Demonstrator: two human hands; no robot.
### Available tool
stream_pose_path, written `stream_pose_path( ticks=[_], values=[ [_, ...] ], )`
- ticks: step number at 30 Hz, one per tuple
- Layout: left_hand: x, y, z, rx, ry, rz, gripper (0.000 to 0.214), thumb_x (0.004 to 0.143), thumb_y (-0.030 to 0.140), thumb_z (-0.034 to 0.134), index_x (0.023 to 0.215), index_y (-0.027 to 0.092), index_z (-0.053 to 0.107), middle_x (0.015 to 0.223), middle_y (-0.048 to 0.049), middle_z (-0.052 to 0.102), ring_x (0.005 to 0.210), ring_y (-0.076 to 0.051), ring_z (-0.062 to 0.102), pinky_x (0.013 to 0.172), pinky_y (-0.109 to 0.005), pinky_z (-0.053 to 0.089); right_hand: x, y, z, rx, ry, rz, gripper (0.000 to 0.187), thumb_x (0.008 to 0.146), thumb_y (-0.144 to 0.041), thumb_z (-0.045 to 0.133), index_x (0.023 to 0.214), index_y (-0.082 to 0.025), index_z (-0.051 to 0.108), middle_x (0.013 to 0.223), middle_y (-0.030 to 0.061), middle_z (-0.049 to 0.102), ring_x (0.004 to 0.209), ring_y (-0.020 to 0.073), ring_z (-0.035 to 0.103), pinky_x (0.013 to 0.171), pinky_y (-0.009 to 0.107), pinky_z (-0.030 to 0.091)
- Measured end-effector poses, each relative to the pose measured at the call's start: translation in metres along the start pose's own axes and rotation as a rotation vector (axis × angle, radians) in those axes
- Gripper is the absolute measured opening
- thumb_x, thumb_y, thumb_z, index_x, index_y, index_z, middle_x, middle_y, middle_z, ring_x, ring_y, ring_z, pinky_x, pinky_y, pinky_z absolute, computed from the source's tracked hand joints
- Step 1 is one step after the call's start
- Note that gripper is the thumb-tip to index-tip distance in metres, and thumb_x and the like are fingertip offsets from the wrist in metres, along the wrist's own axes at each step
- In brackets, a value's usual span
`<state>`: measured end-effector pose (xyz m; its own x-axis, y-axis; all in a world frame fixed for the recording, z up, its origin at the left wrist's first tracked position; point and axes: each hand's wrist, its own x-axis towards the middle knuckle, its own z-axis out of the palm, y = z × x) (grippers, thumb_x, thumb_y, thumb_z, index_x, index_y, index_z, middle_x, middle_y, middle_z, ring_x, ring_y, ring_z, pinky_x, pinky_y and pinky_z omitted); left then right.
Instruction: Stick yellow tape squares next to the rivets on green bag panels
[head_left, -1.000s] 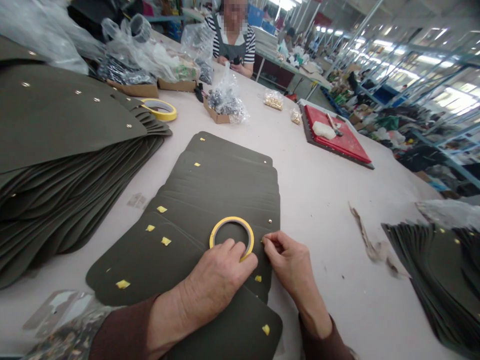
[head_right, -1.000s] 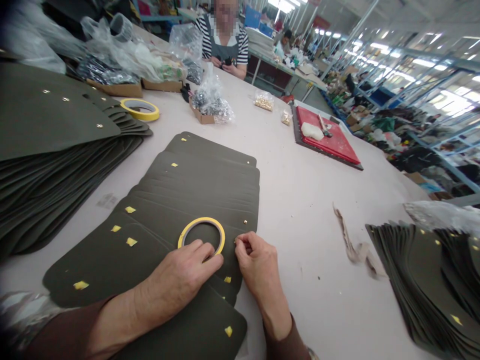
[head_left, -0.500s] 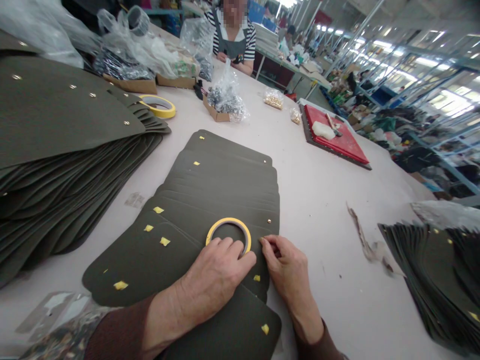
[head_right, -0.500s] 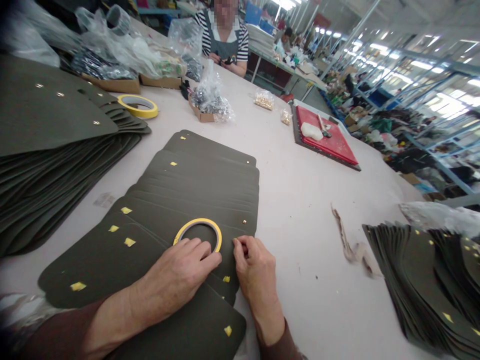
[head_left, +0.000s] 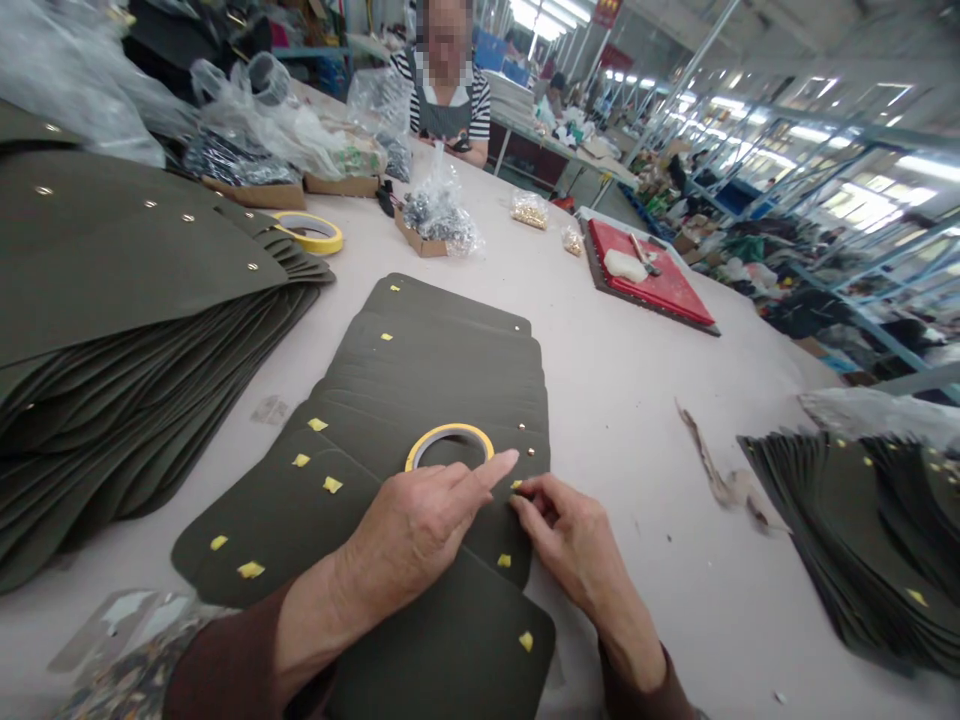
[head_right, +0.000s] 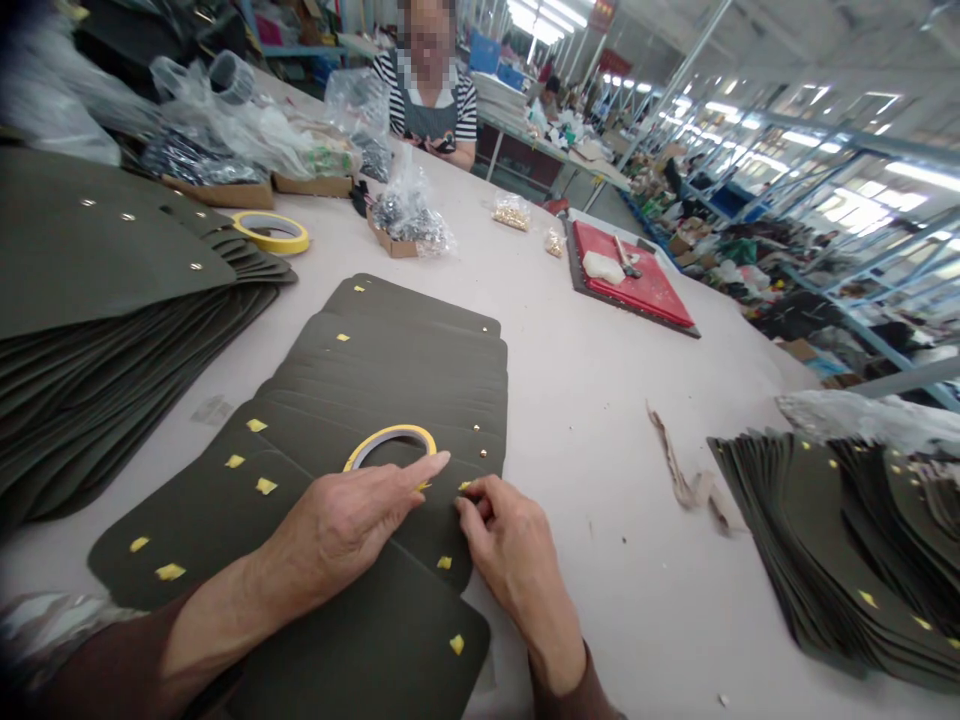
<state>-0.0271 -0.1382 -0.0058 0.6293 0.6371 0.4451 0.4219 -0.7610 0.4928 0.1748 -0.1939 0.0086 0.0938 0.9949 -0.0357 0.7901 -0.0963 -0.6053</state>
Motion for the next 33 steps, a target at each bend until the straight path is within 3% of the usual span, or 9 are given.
stream_pose_path(
  ticks=[6,10,13,15,18,21,24,28,33],
  values=[
    [-0.001,-0.005,0.005,0.192,-0.115,-0.098,0.034,0.094,0.018,0.051,0.128,0.017,0.049,0.085,-0.0028,0.067,0.079,-0.019,0.062,0.070,-0.031,0.052,-0.005,0.012,0.005,0.057,0.268,-0.044,0.016,0.091,-0.029,0.053,0.088,-0.019,0.067,0.074,0.0025,0.069,0.058,0.0138,0.061,0.056,0.024,0.049],
    [-0.001,-0.004,0.005,0.199,-0.171,-0.122,0.033,0.094,0.017,0.052,0.127,0.019,0.051,0.087,-0.0029,0.066,0.083,-0.020,0.060,0.072,-0.032,0.052,-0.001,0.013,0.011,-0.114,0.184,-0.259,0.019,0.094,-0.022,0.050,0.094,-0.019,0.069,0.084,0.0055,0.069,0.073,0.0159,0.066,0.068,0.026,0.052],
    [0.000,-0.004,0.005,0.202,-0.176,-0.117,0.032,0.094,0.018,0.050,0.127,0.018,0.051,0.088,-0.0027,0.066,0.082,-0.020,0.059,0.072,-0.033,0.051,0.006,0.009,0.014,-0.260,0.151,-0.299,0.023,0.096,-0.020,0.047,0.096,-0.018,0.069,0.083,0.0067,0.068,0.075,0.0167,0.066,0.071,0.027,0.052],
    [0.001,-0.005,0.006,0.224,-0.153,-0.118,0.033,0.095,0.018,0.050,0.128,0.018,0.049,0.091,-0.0034,0.067,0.083,-0.020,0.059,0.073,-0.032,0.051,0.009,0.007,0.013,-0.300,0.118,-0.284,0.022,0.095,-0.021,0.047,0.092,-0.018,0.069,0.078,0.0056,0.067,0.071,0.0163,0.065,0.068,0.026,0.051],
    [0.003,-0.009,0.006,0.286,-0.087,-0.140,0.039,0.096,0.018,0.048,0.134,0.016,0.044,0.096,-0.0051,0.067,0.086,-0.020,0.058,0.076,-0.032,0.050,0.014,0.011,0.008,-0.129,0.070,-0.226,0.021,0.093,-0.024,0.049,0.093,-0.020,0.070,0.080,0.0044,0.069,0.072,0.0159,0.065,0.069,0.026,0.051],
    [0.006,-0.011,0.007,0.331,-0.057,-0.153,0.042,0.096,0.017,0.047,0.137,0.014,0.041,0.095,-0.0063,0.067,0.089,-0.021,0.058,0.077,-0.033,0.051,0.018,0.020,0.006,0.109,0.134,-0.053,0.025,0.092,-0.029,0.049,0.104,-0.019,0.068,0.081,0.0039,0.070,0.065,0.0151,0.064,0.063,0.027,0.052],
    [0.010,-0.011,0.005,0.359,-0.073,-0.162,0.038,0.096,0.017,0.045,0.134,0.012,0.044,0.094,-0.0072,0.067,0.089,-0.022,0.057,0.076,-0.034,0.051,0.025,0.027,0.006,0.196,0.147,0.070,0.024,0.088,-0.032,0.051,0.095,-0.018,0.069,0.074,0.0024,0.069,0.052,0.0129,0.057,0.051,0.025,0.048],
    [0.012,-0.012,0.002,0.340,-0.118,-0.173,0.035,0.094,0.017,0.048,0.129,0.014,0.048,0.092,-0.0059,0.066,0.086,-0.022,0.058,0.074,-0.034,0.052,0.031,0.026,0.005,0.263,0.095,0.135,0.021,0.083,-0.033,0.054,0.086,-0.019,0.069,0.058,-0.0017,0.062,0.046,0.0126,0.052,0.047,0.024,0.043],
    [0.008,-0.015,0.002,0.257,-0.119,-0.150,0.036,0.095,0.018,0.047,0.131,0.016,0.045,0.102,-0.0065,0.066,0.091,-0.021,0.059,0.079,-0.034,0.052,0.029,0.027,0.000,0.270,0.046,0.135,0.027,0.086,-0.035,0.051,0.093,-0.018,0.070,0.054,-0.0029,0.057,0.047,0.0134,0.053,0.048,0.025,0.043]
  ],
)
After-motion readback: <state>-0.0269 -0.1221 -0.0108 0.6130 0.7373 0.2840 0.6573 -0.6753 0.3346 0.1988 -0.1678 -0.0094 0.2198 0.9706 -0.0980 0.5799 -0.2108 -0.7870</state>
